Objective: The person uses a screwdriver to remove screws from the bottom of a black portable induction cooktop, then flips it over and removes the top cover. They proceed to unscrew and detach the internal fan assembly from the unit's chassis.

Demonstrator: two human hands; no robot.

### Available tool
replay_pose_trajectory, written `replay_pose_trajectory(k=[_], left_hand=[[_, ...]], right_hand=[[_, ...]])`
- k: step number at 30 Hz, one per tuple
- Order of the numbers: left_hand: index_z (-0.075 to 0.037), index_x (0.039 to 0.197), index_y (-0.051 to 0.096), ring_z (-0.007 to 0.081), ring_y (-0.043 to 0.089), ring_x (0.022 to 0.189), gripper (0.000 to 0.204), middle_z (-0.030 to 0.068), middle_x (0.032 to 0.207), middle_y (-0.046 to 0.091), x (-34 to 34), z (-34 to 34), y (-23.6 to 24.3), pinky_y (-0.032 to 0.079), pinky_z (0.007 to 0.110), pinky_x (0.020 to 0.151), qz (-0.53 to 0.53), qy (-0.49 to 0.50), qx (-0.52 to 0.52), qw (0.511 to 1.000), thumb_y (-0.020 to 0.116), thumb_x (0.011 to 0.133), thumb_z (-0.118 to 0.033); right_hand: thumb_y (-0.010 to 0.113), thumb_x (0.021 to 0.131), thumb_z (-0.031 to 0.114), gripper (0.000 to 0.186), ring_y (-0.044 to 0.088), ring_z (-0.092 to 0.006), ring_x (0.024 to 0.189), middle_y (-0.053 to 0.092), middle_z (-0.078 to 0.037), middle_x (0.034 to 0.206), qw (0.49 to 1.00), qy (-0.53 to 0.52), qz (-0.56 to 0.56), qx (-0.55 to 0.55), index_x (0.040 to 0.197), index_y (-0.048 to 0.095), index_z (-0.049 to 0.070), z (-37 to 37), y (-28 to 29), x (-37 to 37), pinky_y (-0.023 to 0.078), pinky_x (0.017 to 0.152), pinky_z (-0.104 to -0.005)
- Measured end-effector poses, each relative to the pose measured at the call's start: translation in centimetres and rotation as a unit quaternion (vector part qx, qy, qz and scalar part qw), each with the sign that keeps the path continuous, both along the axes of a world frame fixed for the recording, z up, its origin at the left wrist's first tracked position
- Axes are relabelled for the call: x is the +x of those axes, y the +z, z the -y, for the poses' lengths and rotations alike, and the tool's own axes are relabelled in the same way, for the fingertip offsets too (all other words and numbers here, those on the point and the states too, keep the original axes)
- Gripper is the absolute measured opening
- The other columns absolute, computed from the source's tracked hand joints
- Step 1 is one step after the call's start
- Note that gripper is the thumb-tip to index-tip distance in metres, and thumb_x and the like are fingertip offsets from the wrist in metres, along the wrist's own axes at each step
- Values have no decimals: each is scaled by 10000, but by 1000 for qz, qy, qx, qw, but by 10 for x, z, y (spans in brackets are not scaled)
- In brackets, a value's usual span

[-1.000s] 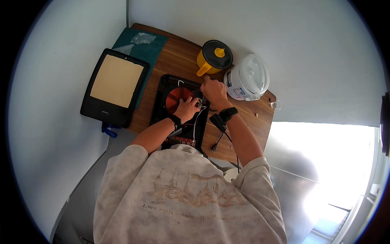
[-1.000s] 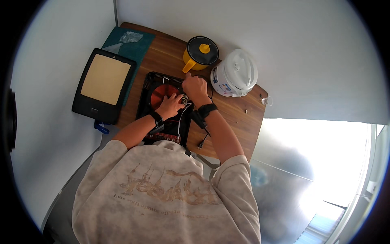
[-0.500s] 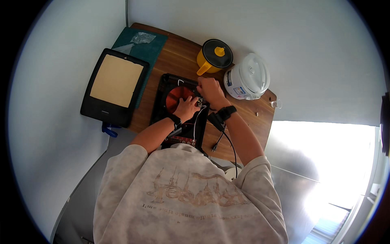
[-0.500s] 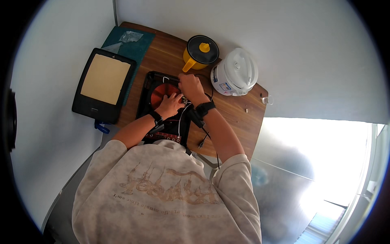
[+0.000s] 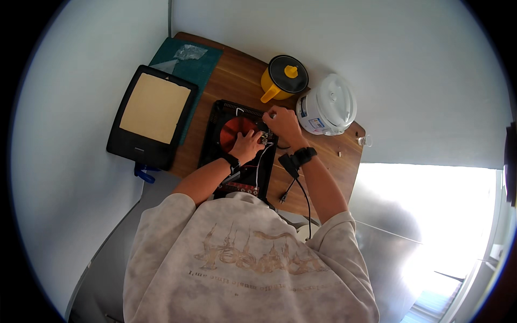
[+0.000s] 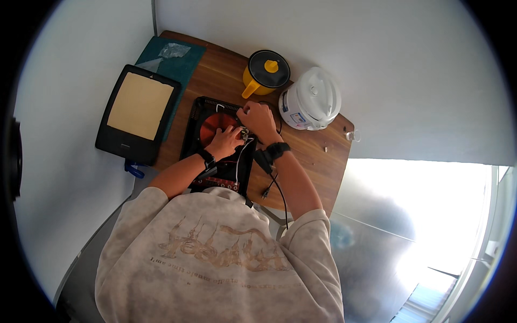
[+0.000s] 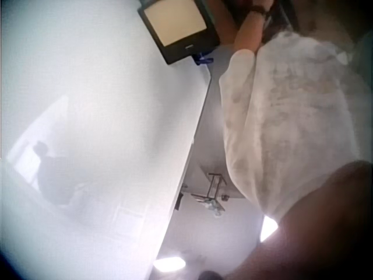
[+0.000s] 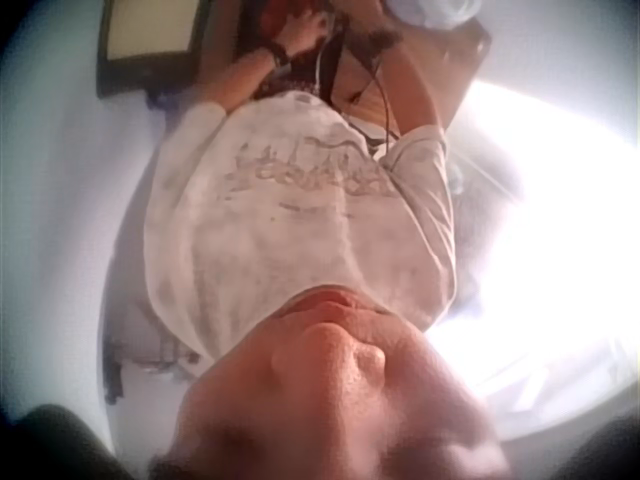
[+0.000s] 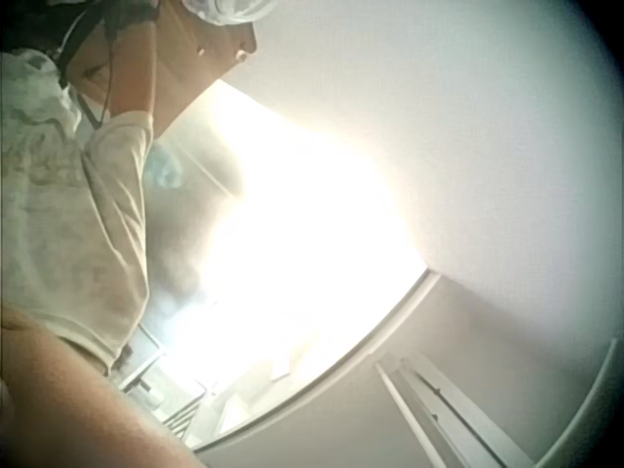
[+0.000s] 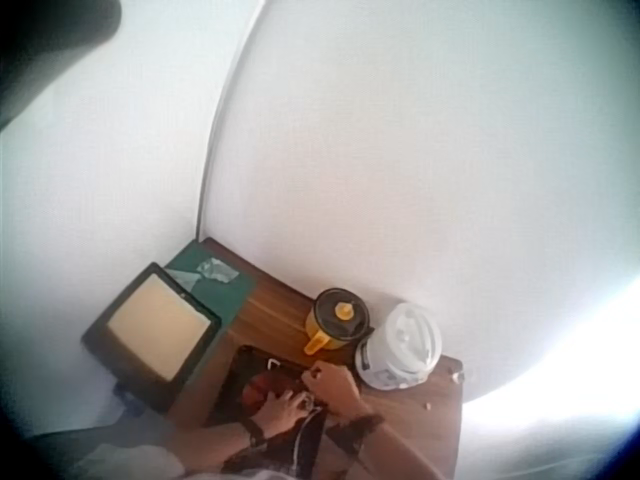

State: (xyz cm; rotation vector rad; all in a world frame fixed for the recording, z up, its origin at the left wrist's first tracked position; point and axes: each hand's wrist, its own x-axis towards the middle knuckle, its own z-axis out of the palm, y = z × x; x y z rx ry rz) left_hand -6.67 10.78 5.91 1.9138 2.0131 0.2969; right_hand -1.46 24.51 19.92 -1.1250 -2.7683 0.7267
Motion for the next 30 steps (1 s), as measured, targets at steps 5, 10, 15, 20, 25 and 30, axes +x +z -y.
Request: replay_pose_trajectory(k=[5,10,15,20,25,30], left_hand=[[-285,1128,702,285,386,1260,318,63,1450,390,-1,-1,-2,406,576,895,2,-4,-6,1000,582,874,-135],[-287,1125,693,288,388,1264,327,62,1459,379,-1,-2,2,420,553,876,-8,-5,-8,1000,624,837,-148],[-282,1109,679,291,406,1252,375,55,1464,370,1,-1,-9,445,501,841,-29,-4,20,999,723,750,-181],[-288,1120,679,295,409,1255,388,56,1461,385,1,0,-12,443,497,840,-29,-4,24,999,727,746,-197],[-291,1112,683,297,412,1247,382,59,1465,387,1,0,-13,439,501,836,-38,-5,33,999,726,743,-200],[-292,1105,682,298,411,1243,373,62,1465,385,-1,0,-7,438,511,834,-27,-6,22,999,716,749,-185]], right_hand=[[583,847,313,306,668,-407,831,694,-216,845,997,-45,47,53,866,716,39,5,7,0,538,776,-471],[556,865,311,333,678,-416,794,685,-244,800,986,-76,81,122,844,718,21,-8,3,7,553,729,-480],[565,869,320,309,662,-419,826,686,-226,836,990,-75,61,103,896,672,31,-11,-4,5,531,751,-495],[580,877,306,272,658,-413,828,685,-212,837,997,-3,47,62,928,602,39,-10,1,-1,521,743,-500],[560,897,312,290,662,-427,824,687,-234,864,995,-5,52,82,968,606,34,-10,-3,4,529,756,-506],[557,901,347,326,658,-425,851,688,-232,868,992,-80,73,70,959,653,41,-15,-5,20,522,778,-508]])
